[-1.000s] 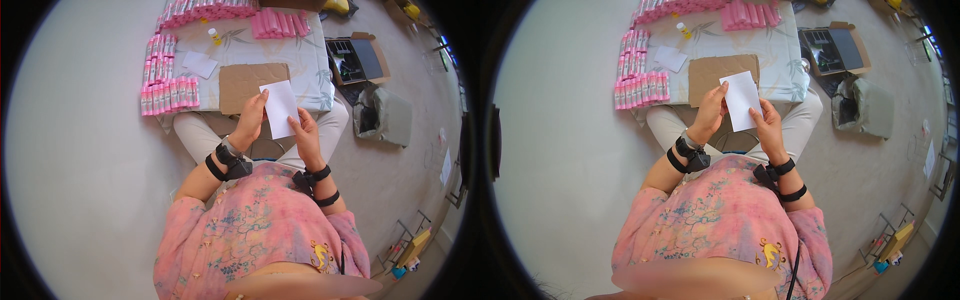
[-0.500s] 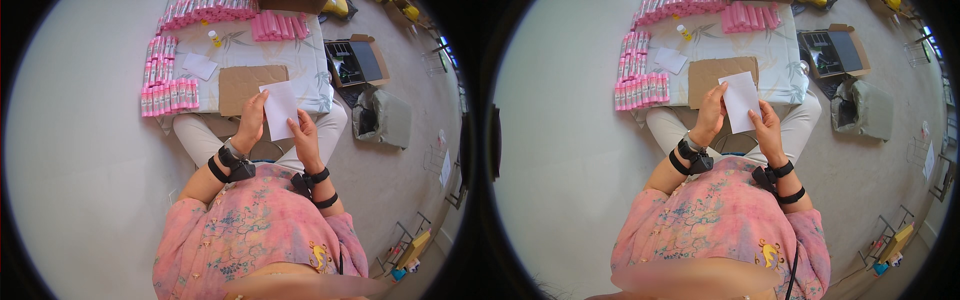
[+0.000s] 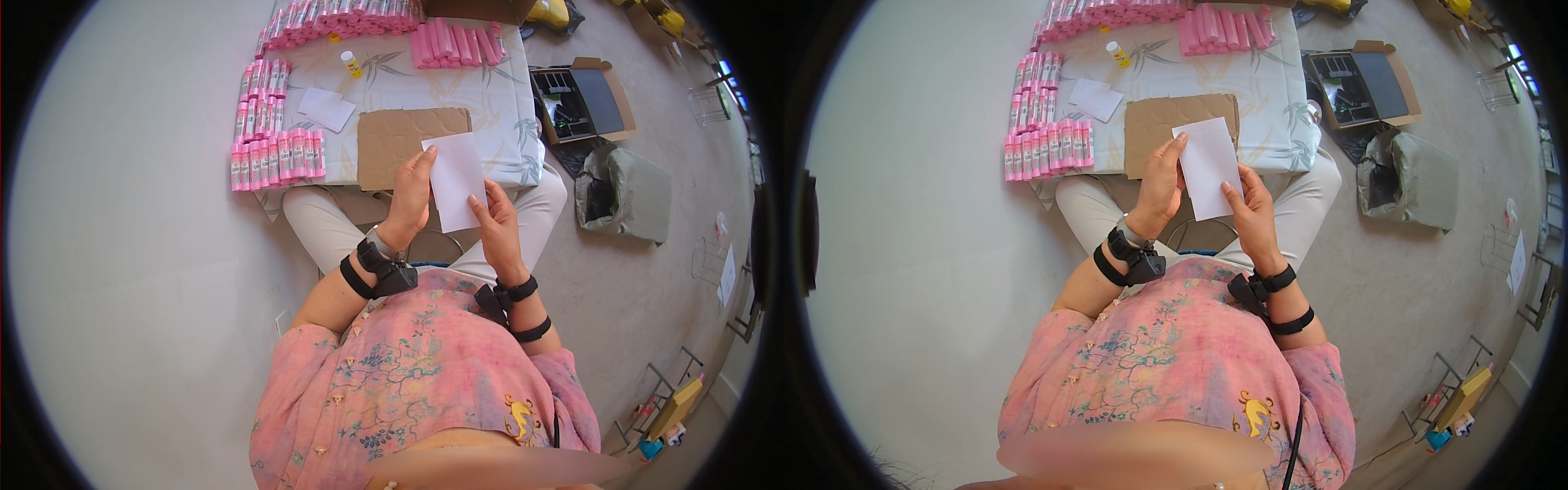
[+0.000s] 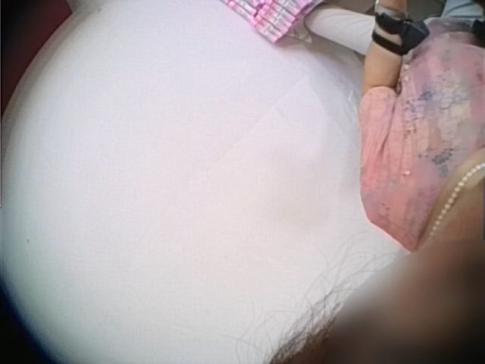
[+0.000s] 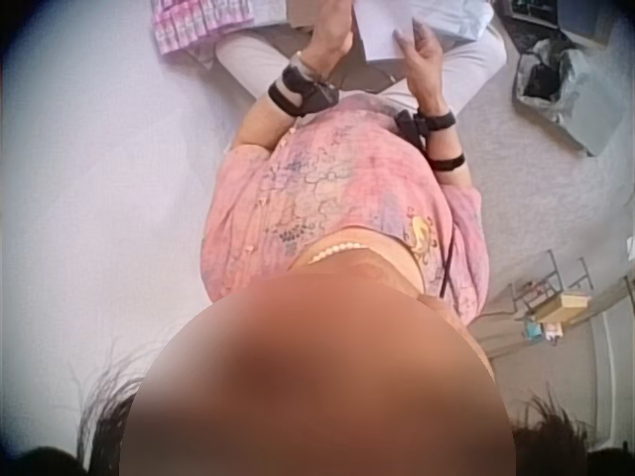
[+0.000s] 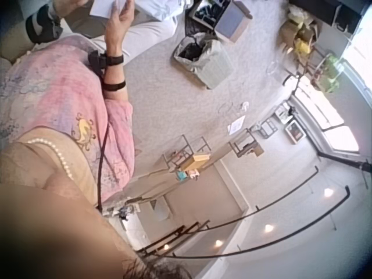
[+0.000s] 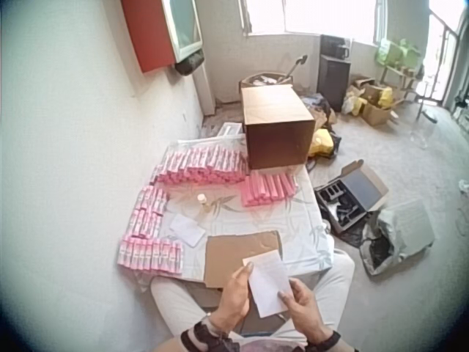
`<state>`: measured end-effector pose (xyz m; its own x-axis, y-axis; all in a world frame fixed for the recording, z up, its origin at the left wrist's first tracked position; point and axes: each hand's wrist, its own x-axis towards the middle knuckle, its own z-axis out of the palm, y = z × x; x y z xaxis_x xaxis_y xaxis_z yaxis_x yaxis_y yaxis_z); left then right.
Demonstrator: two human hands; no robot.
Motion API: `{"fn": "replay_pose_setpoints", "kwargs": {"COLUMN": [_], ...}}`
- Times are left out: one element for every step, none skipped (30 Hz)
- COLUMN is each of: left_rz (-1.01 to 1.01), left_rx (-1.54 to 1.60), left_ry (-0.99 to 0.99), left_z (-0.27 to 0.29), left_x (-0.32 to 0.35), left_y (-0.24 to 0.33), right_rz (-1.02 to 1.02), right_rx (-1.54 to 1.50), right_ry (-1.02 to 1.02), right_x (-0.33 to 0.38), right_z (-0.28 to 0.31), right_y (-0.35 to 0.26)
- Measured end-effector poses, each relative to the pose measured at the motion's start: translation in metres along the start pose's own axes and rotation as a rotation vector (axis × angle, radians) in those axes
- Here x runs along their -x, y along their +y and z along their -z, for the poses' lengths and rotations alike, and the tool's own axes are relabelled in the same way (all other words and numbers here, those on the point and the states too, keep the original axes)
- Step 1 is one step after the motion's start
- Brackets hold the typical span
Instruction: Applying white adhesive labels to pink cylindrical products using a glue stick.
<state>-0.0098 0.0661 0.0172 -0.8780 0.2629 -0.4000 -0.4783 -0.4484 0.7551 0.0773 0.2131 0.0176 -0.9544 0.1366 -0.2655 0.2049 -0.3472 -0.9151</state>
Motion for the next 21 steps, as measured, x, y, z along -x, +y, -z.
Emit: {"fn": "replay_pose_setpoints", "kwargs": {"left_rz": [-0.008, -0.016, -0.016, -0.023, -0.029, -0.029, -0.031, -0.033, -0.033, -0.036, -0.039, -0.038, -0.034, -0.029, -0.029, -0.013, 0.004, 0.005, 0.004, 0.003, 0.002], "left_rx": [0.001, 0.001, 0.001, 0.004, 0.006, 0.006, -0.003, -0.013, -0.013, -0.015, -0.017, -0.017, -0.013, -0.009, -0.01, -0.016, -0.022, -0.022, 0.01, 0.043, 0.043], "left_ry": [0.006, 0.012, 0.012, 0.012, 0.012, 0.012, 0.012, 0.012, 0.012, 0.012, 0.011, 0.011, 0.002, -0.006, -0.006, -0.026, -0.046, -0.045, -0.037, -0.029, -0.03], "left_z": [-0.002, -0.003, -0.003, -0.003, -0.003, -0.002, -0.001, -0.001, -0.001, -0.001, -0.002, -0.002, -0.003, -0.003, -0.001, 0.001, 0.003, 0.002, -0.001, -0.004, -0.007], "left_x": [0.0, 0.0, 0.0, -0.001, -0.001, -0.002, -0.002, -0.003, -0.002, -0.002, -0.002, -0.001, -0.001, -0.001, -0.001, -0.001, -0.001, 0.0, 0.001, 0.002, 0.002], "left_y": [0.0, 0.001, 0.0, 0.0, 0.0, 0.0, 0.0, -0.001, -0.001, -0.001, -0.001, -0.001, 0.0, 0.0, -0.001, -0.001, -0.002, -0.002, -0.002, -0.003, -0.004], "right_rz": [0.0, -0.001, 0.0, -0.005, -0.01, -0.01, -0.012, -0.013, -0.014, -0.011, -0.008, -0.008, 0.0, 0.007, 0.007, 0.004, 0.0, -0.001, -0.001, -0.001, 0.001], "right_rx": [0.005, 0.009, 0.009, 0.003, -0.004, -0.004, 0.006, 0.016, 0.016, 0.014, 0.012, 0.012, 0.014, 0.016, 0.015, 0.013, 0.01, 0.01, 0.01, 0.01, 0.01], "right_ry": [-0.001, -0.002, -0.002, -0.002, -0.002, -0.002, -0.002, -0.002, -0.002, -0.002, -0.002, -0.001, 0.007, 0.016, 0.015, 0.022, 0.029, 0.029, 0.033, 0.036, 0.037], "right_x": [0.0, 0.0, 0.0, 0.0, 0.0, 0.0, 0.0, 0.0, 0.0, 0.0, 0.0, 0.0, -0.001, -0.001, -0.001, 0.0, 0.0, 0.0, 0.0, 0.0, 0.0], "right_z": [0.001, 0.001, 0.001, 0.001, 0.001, 0.001, 0.001, 0.001, 0.0, 0.0, 0.0, 0.0, 0.001, 0.001, 0.001, 0.0, -0.001, -0.001, -0.002, -0.002, -0.002], "right_y": [0.001, 0.001, 0.001, 0.001, 0.001, 0.001, 0.001, 0.0, 0.001, 0.001, 0.001, 0.002, 0.005, 0.006, 0.006, 0.006, 0.007, 0.007, 0.006, 0.006, 0.007]}}
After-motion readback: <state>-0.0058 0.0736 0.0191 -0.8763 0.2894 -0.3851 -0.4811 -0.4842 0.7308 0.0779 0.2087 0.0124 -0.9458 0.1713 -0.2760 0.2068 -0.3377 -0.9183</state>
